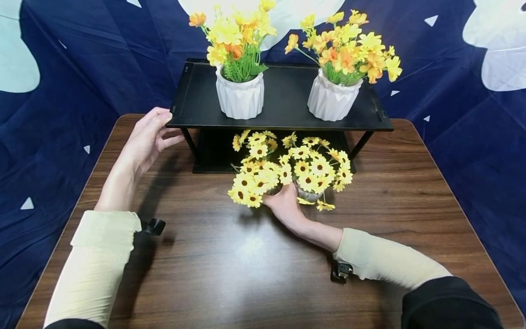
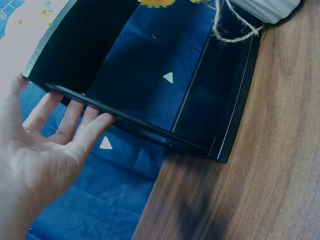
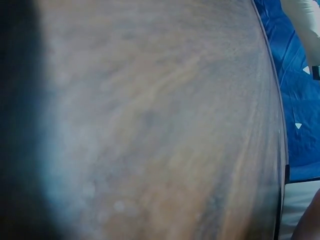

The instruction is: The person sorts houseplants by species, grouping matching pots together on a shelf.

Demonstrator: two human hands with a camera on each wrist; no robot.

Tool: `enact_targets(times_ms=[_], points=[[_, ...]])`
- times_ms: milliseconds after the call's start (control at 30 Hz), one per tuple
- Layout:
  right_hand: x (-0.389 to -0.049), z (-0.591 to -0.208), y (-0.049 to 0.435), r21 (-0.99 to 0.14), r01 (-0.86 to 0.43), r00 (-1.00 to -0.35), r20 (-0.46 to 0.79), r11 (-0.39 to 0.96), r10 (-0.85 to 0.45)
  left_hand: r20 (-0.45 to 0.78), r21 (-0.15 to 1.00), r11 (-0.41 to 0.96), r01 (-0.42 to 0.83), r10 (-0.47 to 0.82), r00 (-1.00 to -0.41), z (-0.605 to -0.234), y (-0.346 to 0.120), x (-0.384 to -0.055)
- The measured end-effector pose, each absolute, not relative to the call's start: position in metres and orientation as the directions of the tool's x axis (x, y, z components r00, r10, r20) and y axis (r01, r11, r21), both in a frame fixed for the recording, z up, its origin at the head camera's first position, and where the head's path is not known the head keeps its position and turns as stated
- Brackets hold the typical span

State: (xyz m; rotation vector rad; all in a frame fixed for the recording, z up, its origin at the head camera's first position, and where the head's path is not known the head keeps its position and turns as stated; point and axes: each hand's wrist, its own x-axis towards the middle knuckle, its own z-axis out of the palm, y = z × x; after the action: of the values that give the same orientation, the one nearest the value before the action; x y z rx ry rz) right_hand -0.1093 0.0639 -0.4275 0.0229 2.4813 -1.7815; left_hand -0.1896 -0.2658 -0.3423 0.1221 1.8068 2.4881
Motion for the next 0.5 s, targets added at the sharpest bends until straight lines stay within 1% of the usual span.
enact_targets(times_ms=[167,333,500], points=[[-0.113,-0.426,0.061,-0.938,0.055,-0.997,-0.073,0.344,-0.040,0.031,0.943,-0.332,-0.006,0.106,-0.994,-0.342,-0.266,-0.189],[-0.118,-0.425,0.056,-0.939,0.025,-0.997,-0.048,0.344,-0.058,0.027,0.947,-0.322,-0.008,0.103,-0.994,-0.343,-0.265,-0.190],[-0.124,-0.420,0.046,-0.936,0.024,-0.998,-0.040,0.351,-0.040,0.033,0.949,-0.314,0.003,0.091,-0.995,-0.344,-0.265,-0.190]])
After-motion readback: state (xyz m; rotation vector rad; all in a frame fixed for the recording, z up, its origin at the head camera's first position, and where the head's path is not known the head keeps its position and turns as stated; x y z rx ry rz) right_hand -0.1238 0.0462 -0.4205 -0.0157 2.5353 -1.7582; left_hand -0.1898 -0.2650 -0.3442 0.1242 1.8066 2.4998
